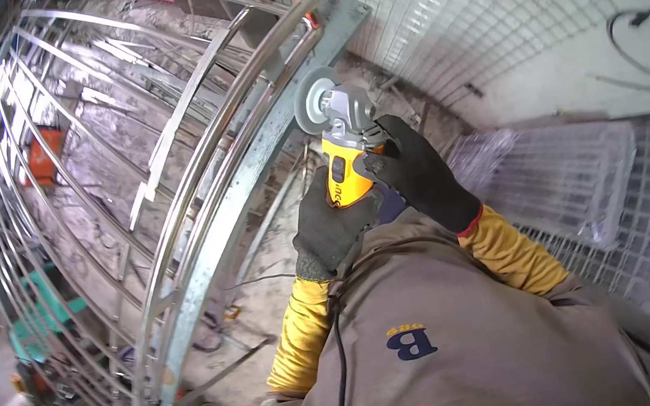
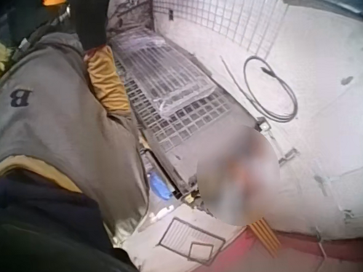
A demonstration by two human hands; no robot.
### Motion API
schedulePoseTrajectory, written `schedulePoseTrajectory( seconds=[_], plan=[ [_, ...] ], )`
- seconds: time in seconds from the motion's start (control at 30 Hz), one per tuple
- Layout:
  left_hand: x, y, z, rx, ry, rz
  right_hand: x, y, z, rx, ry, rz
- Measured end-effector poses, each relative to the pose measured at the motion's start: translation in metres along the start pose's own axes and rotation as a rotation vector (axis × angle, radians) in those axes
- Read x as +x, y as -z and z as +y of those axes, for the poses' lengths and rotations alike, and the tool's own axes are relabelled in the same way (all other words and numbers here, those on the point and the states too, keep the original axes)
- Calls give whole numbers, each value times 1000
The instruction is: The person grinds and polishes different sections and joints of a metal structure using an angle grinder.
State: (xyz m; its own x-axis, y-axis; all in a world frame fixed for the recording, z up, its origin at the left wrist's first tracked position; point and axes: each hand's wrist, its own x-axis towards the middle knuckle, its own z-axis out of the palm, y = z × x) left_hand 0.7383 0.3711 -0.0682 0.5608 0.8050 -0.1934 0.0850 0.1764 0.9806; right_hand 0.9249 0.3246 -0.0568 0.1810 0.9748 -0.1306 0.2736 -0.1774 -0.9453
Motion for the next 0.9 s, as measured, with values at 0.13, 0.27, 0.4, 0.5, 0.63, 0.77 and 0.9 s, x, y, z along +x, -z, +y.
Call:
schedulePoseTrajectory(
  seconds=[0.13, 0.27, 0.4, 0.5, 0.63, 0.77, 0.9],
  plan=[
    [4, -1, -16, -78, -14, 73, 9, 8, -35, 81, 10, -138],
    [7, -17, -7, -208, 45, 127, 23, 42, -45, 13, 3, -342],
    [12, -45, -20, -167, -67, 331, 68, 81, -92, -419, -4, -508],
    [36, -81, -27, -187, -112, 519, 116, 115, -106, -469, 432, -465],
    [72, -126, -23, -174, -180, 725, 176, 143, -120, -667, 698, -568],
    [108, -159, -17, -261, -338, 896, 230, 149, -102, -607, 719, -795],
    [122, -183, -11, -235, -528, 1079, 265, 147, -85, -753, 855, -936]
  ],
)
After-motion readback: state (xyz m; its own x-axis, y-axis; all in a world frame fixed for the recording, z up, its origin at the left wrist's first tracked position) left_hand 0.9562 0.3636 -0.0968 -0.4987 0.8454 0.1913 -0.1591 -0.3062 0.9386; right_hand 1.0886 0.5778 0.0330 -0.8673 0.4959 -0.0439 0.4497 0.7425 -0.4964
